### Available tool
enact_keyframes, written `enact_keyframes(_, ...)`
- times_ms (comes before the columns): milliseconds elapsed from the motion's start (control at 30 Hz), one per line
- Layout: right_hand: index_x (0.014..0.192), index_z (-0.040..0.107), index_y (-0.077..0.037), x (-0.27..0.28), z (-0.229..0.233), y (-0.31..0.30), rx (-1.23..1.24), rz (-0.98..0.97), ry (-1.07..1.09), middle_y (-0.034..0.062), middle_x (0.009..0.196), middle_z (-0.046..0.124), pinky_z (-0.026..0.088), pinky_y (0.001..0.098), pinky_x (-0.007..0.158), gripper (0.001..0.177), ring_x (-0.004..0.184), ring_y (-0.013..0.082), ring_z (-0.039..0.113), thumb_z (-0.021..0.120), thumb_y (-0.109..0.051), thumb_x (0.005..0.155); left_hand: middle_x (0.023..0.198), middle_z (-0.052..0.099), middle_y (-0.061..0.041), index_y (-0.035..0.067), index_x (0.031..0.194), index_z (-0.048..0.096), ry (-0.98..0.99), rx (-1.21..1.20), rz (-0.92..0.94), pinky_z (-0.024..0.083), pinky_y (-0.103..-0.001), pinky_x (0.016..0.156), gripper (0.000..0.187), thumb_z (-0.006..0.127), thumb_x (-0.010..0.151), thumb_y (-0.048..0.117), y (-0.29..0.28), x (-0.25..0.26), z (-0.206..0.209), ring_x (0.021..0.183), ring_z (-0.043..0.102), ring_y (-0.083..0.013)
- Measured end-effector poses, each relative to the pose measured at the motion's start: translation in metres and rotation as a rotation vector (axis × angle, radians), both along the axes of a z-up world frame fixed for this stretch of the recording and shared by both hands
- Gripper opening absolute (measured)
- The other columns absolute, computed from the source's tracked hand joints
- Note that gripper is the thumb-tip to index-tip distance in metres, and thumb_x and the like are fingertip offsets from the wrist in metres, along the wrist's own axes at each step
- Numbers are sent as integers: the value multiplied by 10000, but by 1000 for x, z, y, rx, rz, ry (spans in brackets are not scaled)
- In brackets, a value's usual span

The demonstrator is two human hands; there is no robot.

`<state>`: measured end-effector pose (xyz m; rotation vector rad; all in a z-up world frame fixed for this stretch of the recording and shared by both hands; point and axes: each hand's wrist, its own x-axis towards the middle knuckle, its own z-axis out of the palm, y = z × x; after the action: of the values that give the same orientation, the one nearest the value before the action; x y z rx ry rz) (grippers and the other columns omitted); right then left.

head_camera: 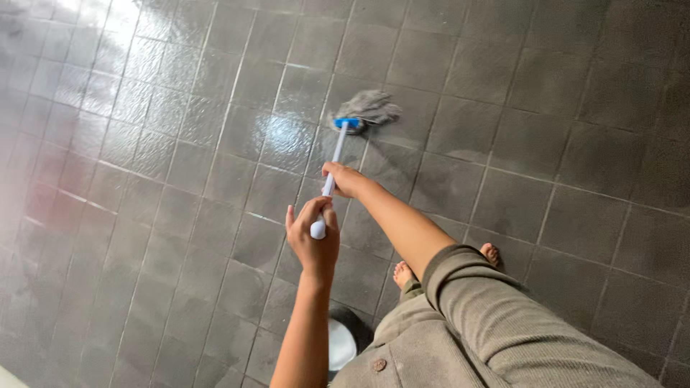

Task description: The person mops a tiled floor using a wet mop, repeatedly rinsing and wringing the mop head in a bucket of water.

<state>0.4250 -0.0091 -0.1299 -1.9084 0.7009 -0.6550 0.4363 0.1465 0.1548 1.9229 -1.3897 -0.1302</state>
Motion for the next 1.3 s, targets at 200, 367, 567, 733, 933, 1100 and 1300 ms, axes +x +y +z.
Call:
enact_keyframes(200,960,605,-125,54,2,19,1225,-111,-81,28,948,607,536,342,679,137,854,182,699,555,-251,980,982,784,-17,123,929,710,-75,24,54,359,-542,1176,89,630,903,151,12,29,-39,919,744,-240)
enact_keyframes(367,980,604,-126,15,41,24,126,64,13,71,1007,615,571,377,760,166,911,274,704,716,-232,919,931,778,-45,118,930,740,6,-20,-103,349,-556,1169,121,632,908,168,8,39,-12,987,752,-262)
enact_keyframes(567,1018,589,-155,-95,111,37,-89,-155,192,66,1029,639,548,454,751,278,917,325,685,785,-198,824,808,785,-56,58,872,761,228,44,-281,393,-493,1156,204,567,898,117,-7,-2,37,780,765,-203)
enact_keyframes(733,990,607,-159,-234,128,63,-74,-349,327,65,1022,630,542,467,742,252,890,326,681,783,-284,859,825,774,-76,33,860,760,476,146,-517,543,-305,754,218,563,864,126,-27,-84,23,746,690,-161)
enact_keyframes(933,1011,644,-144,-465,66,119,6,-630,486,86,1046,628,544,445,740,262,907,313,681,787,-275,834,958,811,-54,117,927,764,294,291,-965,360,-468,1168,248,542,999,201,-33,-258,-70,821,748,-221)
enact_keyframes(1100,1039,654,-130,-637,-15,171,57,-826,573,83,1147,672,524,454,925,228,1127,343,638,738,-245,862,1046,782,-38,186,1123,730,432,428,-1129,174,-648,1202,252,564,983,313,-4,-413,-155,1018,736,-267)
enact_keyframes(1300,1036,655,-114,-714,-34,203,258,-847,772,97,1171,655,520,464,895,330,1082,354,637,765,-312,795,1016,779,-36,147,1075,722,620,417,-1114,232,-639,1168,232,593,967,307,32,-485,-179,999,741,-252)
